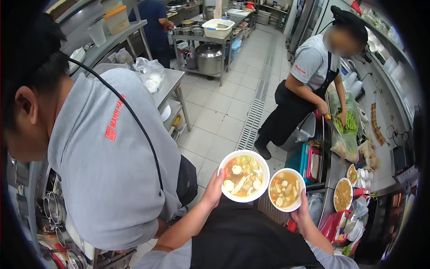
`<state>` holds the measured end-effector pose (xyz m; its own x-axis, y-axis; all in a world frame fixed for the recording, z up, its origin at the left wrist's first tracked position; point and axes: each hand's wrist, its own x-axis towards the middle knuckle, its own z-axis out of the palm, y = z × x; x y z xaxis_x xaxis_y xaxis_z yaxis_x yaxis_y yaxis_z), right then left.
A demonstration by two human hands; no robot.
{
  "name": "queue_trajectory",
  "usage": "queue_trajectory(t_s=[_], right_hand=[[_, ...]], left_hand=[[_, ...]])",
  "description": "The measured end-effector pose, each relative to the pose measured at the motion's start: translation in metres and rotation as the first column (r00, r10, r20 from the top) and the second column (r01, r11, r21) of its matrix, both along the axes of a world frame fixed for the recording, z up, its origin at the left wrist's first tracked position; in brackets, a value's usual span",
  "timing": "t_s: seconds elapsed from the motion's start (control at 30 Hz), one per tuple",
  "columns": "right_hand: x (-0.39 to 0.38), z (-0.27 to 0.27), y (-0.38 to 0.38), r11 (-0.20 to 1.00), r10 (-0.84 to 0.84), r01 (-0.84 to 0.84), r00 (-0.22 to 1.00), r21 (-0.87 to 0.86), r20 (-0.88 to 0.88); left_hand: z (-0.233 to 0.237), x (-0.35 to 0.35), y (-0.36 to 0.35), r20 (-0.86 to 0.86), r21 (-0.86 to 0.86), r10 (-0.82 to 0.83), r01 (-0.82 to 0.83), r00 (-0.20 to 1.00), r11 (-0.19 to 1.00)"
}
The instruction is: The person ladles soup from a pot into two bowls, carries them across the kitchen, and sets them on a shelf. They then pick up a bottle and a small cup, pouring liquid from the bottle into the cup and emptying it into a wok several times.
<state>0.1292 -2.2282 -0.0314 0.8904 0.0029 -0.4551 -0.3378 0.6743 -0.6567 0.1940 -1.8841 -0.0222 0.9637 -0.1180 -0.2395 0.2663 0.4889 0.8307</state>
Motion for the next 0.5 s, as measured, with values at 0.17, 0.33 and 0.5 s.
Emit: queue_trajectory(t_s=[0.17,0.33,0.5], right_hand=[[0.046,-0.019,0.001,0.998,0.06,-0.06,0.998,0.001,0.013],[0.08,-0.009,0.024,0.99,0.14,-0.14,0.99,-0.003,-0.03],[0.122,-0.012,0.042,0.983,0.184,-0.184,0.981,0.011,-0.067]], left_hand=[[0.012,0.005,0.006,-0.075,0.034,0.109,-0.106,0.991,0.994],[0.024,-0.002,0.012,-0.137,0.034,0.215,-0.212,0.967,0.977],[0.022,-0.007,0.02,-0.25,0.075,0.364,-0.357,0.897,0.931]])
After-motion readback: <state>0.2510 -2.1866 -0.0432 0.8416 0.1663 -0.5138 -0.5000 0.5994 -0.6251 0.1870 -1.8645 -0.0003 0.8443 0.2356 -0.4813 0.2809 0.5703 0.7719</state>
